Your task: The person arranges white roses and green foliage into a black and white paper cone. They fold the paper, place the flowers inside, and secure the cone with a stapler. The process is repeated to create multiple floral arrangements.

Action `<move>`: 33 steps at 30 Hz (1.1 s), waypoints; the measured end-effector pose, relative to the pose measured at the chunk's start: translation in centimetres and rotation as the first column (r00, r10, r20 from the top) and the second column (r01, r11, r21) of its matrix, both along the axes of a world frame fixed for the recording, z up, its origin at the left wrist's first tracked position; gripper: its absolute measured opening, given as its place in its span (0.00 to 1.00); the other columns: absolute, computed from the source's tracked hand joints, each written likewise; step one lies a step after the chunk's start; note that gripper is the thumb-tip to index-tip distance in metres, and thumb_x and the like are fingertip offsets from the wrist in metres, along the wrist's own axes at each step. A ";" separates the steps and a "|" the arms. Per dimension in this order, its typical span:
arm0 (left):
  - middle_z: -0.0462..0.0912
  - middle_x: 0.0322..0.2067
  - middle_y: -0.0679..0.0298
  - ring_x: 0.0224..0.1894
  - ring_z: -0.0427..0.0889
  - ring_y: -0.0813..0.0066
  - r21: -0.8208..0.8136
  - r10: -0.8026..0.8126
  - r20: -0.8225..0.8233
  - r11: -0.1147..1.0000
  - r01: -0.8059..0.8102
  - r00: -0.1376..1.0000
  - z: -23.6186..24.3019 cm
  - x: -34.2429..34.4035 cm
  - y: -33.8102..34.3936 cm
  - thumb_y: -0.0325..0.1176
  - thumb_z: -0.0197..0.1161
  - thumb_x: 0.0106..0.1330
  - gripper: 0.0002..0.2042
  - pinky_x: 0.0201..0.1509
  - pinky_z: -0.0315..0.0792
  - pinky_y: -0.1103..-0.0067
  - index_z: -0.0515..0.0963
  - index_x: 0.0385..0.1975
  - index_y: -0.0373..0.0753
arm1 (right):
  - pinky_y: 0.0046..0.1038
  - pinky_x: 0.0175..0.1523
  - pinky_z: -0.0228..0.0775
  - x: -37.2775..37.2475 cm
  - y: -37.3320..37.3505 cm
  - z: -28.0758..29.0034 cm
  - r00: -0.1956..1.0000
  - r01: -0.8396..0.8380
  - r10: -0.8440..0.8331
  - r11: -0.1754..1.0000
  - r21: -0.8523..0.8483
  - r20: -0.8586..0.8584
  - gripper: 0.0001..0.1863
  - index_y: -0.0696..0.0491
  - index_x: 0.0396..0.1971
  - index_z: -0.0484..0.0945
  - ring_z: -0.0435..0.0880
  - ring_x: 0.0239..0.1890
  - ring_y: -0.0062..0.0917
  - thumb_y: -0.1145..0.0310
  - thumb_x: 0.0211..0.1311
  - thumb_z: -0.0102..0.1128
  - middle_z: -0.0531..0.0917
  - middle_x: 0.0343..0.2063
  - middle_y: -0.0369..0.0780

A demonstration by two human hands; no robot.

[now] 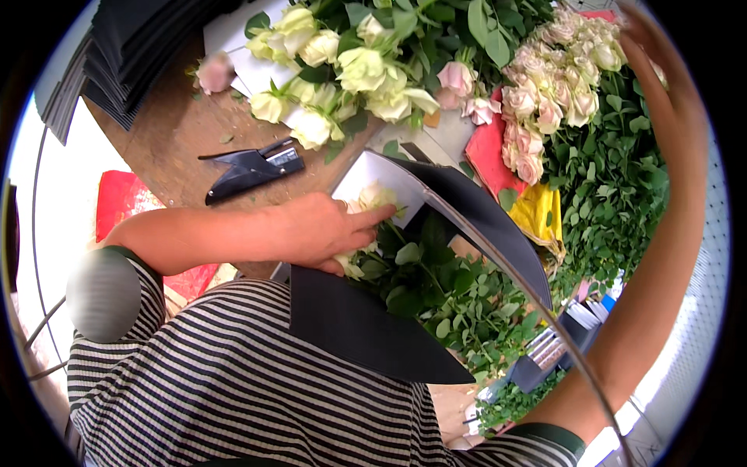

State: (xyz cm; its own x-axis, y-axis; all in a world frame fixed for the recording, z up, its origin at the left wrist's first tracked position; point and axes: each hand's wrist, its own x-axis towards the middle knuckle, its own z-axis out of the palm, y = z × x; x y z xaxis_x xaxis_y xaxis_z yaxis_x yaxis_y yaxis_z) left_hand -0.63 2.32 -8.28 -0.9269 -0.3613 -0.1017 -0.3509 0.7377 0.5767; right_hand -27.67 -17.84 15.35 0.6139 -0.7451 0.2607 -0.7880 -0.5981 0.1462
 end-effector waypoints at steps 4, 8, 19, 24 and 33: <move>0.54 0.67 0.52 0.30 0.83 0.62 -0.036 0.008 0.038 0.999 -0.007 0.999 -0.2 -0.4 0.2 0.48 0.71 0.49 0.28 0.30 0.79 0.73 0.74 0.47 0.39 | 0.19 0.29 0.54 -11.4 12.3 0.9 0.603 0.365 -0.453 0.889 0.277 0.657 0.13 0.55 0.25 0.73 0.63 0.21 0.15 0.66 0.69 0.49 0.69 0.18 0.32; 0.54 0.67 0.53 0.31 0.82 0.62 -0.020 0.033 0.017 0.999 -0.032 0.999 -0.4 -0.1 0.2 0.47 0.71 0.49 0.28 0.29 0.79 0.73 0.74 0.48 0.39 | 0.19 0.19 0.53 -14.3 26.9 -6.5 0.387 -0.224 -0.261 0.904 0.365 0.884 0.16 0.51 0.23 0.68 0.65 0.14 0.17 0.56 0.66 0.49 0.70 0.17 0.34; 0.66 0.48 0.62 0.31 0.79 0.60 0.022 0.000 -0.071 1.000 0.002 0.997 -0.7 0.3 0.2 0.42 0.69 0.51 0.25 0.32 0.77 0.68 0.73 0.46 0.33 | 0.26 0.31 0.69 3.6 21.7 -22.6 0.819 0.009 -0.447 0.636 0.772 0.359 0.11 0.55 0.38 0.77 0.78 0.26 0.25 0.73 0.53 0.63 0.80 0.29 0.38; 0.68 0.44 0.62 0.29 0.81 0.61 0.054 0.050 -0.137 0.998 -0.042 0.989 -0.8 0.6 0.6 0.42 0.68 0.52 0.25 0.31 0.76 0.68 0.74 0.46 0.32 | 0.34 0.37 0.72 4.0 22.1 -24.1 0.918 0.179 -0.343 0.808 0.561 0.201 0.13 0.52 0.42 0.76 0.80 0.33 0.39 0.70 0.54 0.62 0.80 0.32 0.43; 0.66 0.58 0.60 0.28 0.81 0.61 0.010 0.016 -0.128 1.000 -0.015 0.992 -1.2 1.3 0.7 0.43 0.67 0.52 0.27 0.30 0.77 0.70 0.72 0.51 0.35 | 0.39 0.36 0.73 4.8 21.6 -24.5 0.944 0.065 -0.244 0.799 0.598 0.222 0.13 0.47 0.41 0.75 0.80 0.33 0.37 0.70 0.54 0.59 0.76 0.31 0.39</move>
